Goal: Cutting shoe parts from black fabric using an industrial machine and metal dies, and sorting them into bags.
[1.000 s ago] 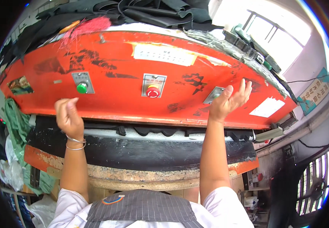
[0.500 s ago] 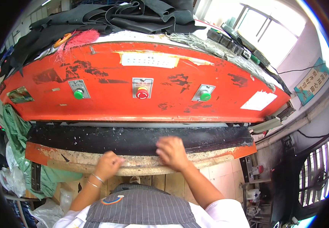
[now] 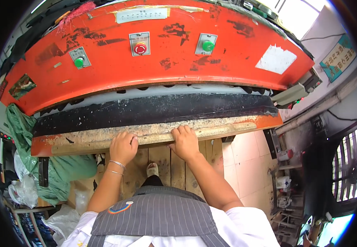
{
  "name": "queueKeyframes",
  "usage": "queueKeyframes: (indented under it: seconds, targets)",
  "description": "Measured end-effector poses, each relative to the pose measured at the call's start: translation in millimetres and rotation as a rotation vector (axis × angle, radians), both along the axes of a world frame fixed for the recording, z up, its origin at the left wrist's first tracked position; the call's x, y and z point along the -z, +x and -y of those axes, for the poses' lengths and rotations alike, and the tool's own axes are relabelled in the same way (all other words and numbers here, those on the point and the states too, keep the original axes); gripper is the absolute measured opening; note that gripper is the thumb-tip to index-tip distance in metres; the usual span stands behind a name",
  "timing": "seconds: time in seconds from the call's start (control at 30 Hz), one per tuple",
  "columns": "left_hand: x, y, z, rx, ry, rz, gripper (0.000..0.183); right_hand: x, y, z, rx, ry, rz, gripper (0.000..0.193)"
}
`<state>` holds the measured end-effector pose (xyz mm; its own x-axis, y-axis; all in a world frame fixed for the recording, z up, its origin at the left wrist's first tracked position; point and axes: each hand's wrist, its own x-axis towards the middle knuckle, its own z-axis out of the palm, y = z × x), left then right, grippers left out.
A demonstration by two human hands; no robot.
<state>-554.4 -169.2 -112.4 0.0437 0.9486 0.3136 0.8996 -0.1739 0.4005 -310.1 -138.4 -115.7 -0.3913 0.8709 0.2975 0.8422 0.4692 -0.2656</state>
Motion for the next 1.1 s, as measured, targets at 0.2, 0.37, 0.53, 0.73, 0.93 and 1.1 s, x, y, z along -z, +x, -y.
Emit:
queueKeyframes:
  seconds: [0.2, 0.37, 0.53, 0.73, 0.93, 1.1]
  targets:
    - [-14, -18, -22, 0.126, -0.224, 0.078, 0.024, -3, 1, -2, -0.029, -0.131, 0.045, 0.048]
    - [-28, -45, -104, 0.21, -0.4, 0.276, 0.028, -17, 17, -39, -0.188, -0.286, 0.055, 0.044]
    - [-21, -51, -167, 0.14, 0.175, 0.248, 0.012, -51, 20, -93, -0.513, -0.615, -0.045, 0.033]
    - [56, -38, -157, 0.159, 0.083, 0.207, 0.02, -1, 0, -181, -0.444, -0.142, 0.179, 0.038]
    - [17, -36, -153, 0.216, 0.081, 0.255, 0.012, -46, -24, -215, -0.398, -0.575, 0.446, 0.042]
    - [-28, -12, -163, 0.319, 0.291, 0.404, 0.01, -56, -17, -212, -0.404, -0.729, 0.557, 0.04]
